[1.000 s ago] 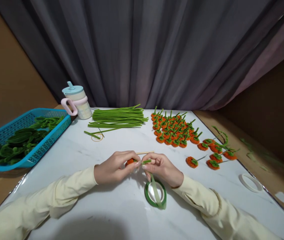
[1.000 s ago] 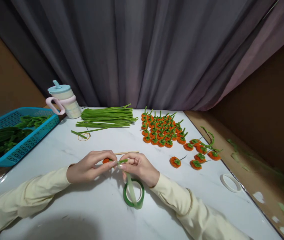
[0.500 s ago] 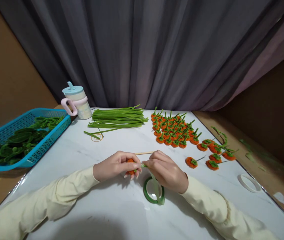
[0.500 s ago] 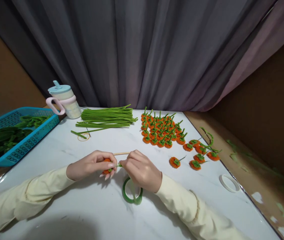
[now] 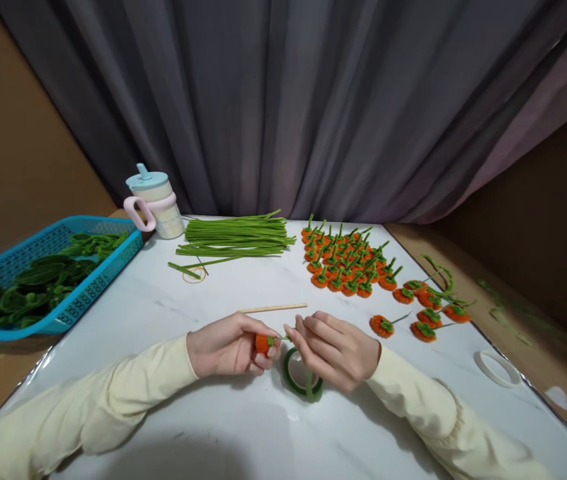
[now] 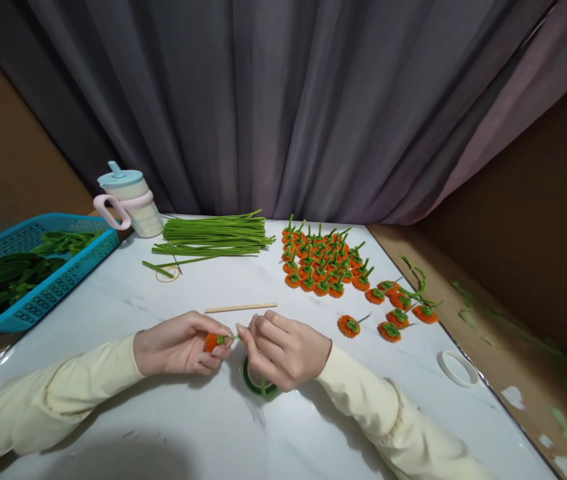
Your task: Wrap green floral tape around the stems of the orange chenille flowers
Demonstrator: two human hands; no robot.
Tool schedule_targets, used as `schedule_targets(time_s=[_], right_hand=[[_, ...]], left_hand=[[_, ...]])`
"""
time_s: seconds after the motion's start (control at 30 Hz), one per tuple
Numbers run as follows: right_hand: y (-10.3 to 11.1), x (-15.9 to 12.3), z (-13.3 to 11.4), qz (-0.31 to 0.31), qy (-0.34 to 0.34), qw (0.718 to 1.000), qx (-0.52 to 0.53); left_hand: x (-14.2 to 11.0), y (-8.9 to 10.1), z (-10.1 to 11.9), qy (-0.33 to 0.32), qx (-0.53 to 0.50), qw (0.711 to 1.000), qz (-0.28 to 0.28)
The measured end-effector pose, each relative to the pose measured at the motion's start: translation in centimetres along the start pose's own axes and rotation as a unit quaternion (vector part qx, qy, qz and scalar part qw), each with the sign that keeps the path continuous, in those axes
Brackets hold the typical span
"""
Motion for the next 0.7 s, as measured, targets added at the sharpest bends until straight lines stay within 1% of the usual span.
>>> schedule_targets(time_s=[0.07, 0.1, 0.13, 0.17, 0.2, 0.23, 0.27, 0.3, 0.33, 0.37, 0.4, 0.43, 0.47, 0.5, 0.53, 0.57, 0.6, 0.63, 0.67, 0.7], right_hand=[[-0.2, 0.1, 0.3, -0.023, -0.02, 0.999, 0.042], [-0.3, 0.2, 0.4, -0.028, -0.034, 0.997, 0.058], [-0.4, 0.2, 0.6, -0.029, -0.05, 0.996, 0.073], [-0.5, 0.2, 0.7, -0.027, -0.07, 0.993, 0.088], [-0.7, 0.1, 0.9, -0.025, -0.094, 0.99, 0.105], [-0.9, 0.0, 1.1, -0.02, -0.121, 0.984, 0.128], [-1.1, -0.1, 1.3, -0.016, -0.15, 0.976, 0.156], [-1.3, -0.2, 1.4, -0.011, -0.18, 0.965, 0.189], [-1.5, -0.3, 1.5, -0.006, -0.208, 0.952, 0.226], [-1.6, -0.4, 1.6, -0.003, -0.234, 0.936, 0.264], [-1.8, -0.5, 1.6, -0.001, -0.257, 0.919, 0.298], [-1.9, -0.6, 1.6, 0.0, -0.279, 0.904, 0.323], [-2.0, -0.7, 1.7, -0.003, -0.297, 0.893, 0.338], [-2.1, -0.7, 1.6, -0.012, -0.31, 0.886, 0.343], [-2.1, -0.7, 1.6, -0.027, -0.315, 0.885, 0.341], [-2.1, -0.6, 1.5, -0.048, -0.311, 0.89, 0.331], [-2.1, -0.5, 1.3, -0.068, -0.296, 0.899, 0.315], [-2.0, -0.3, 1.1, -0.087, -0.271, 0.912, 0.295], [-1.9, -0.1, 0.9, -0.102, -0.241, 0.927, 0.269], [-1.7, 0.2, 0.6, -0.111, -0.208, 0.942, 0.239]], left_hand=[[0.1, 0.4, 0.2, -0.018, 0.067, 0.997, 0.038], [0.0, 0.5, 0.5, -0.042, 0.123, 0.989, 0.067], [-0.1, 0.5, 0.8, -0.07, 0.192, 0.974, 0.103], [-0.3, 0.5, 1.2, -0.101, 0.272, 0.946, 0.145], [-0.6, 0.3, 1.6, -0.134, 0.362, 0.903, 0.19], [-1.0, 0.0, 2.0, -0.171, 0.456, 0.842, 0.233], [-1.4, -0.4, 2.4, -0.213, 0.549, 0.762, 0.268], [-1.8, -0.9, 2.6, -0.254, 0.631, 0.673, 0.292], [-2.1, -1.4, 2.6, -0.29, 0.697, 0.582, 0.302], [-2.3, -1.9, 2.5, -0.318, 0.747, 0.501, 0.299], [-2.3, -2.2, 2.3, -0.339, 0.784, 0.432, 0.291], [-2.3, -2.4, 2.0, -0.351, 0.81, 0.375, 0.283], [-2.3, -2.6, 1.8, -0.356, 0.828, 0.331, 0.278], [-2.3, -2.7, 1.6, -0.357, 0.841, 0.299, 0.275], [-2.2, -2.8, 1.5, -0.356, 0.85, 0.279, 0.271], [-2.2, -2.8, 1.5, -0.35, 0.856, 0.271, 0.268], [-2.2, -2.9, 1.5, -0.339, 0.861, 0.276, 0.26], [-2.1, -2.9, 1.6, -0.323, 0.865, 0.294, 0.248], [-2.1, -2.9, 1.7, -0.305, 0.865, 0.323, 0.234], [-2.0, -2.8, 2.0, -0.286, 0.86, 0.362, 0.221]])
Point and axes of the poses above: each hand's wrist, its own x-axis towards the middle knuckle, its own y-axis out of the back of the hand, z = x × y, the point moved 4 cm from there along x, towards the middle knuckle, and after that the axes turned 12 degrees about x, right-handed, at the moved point
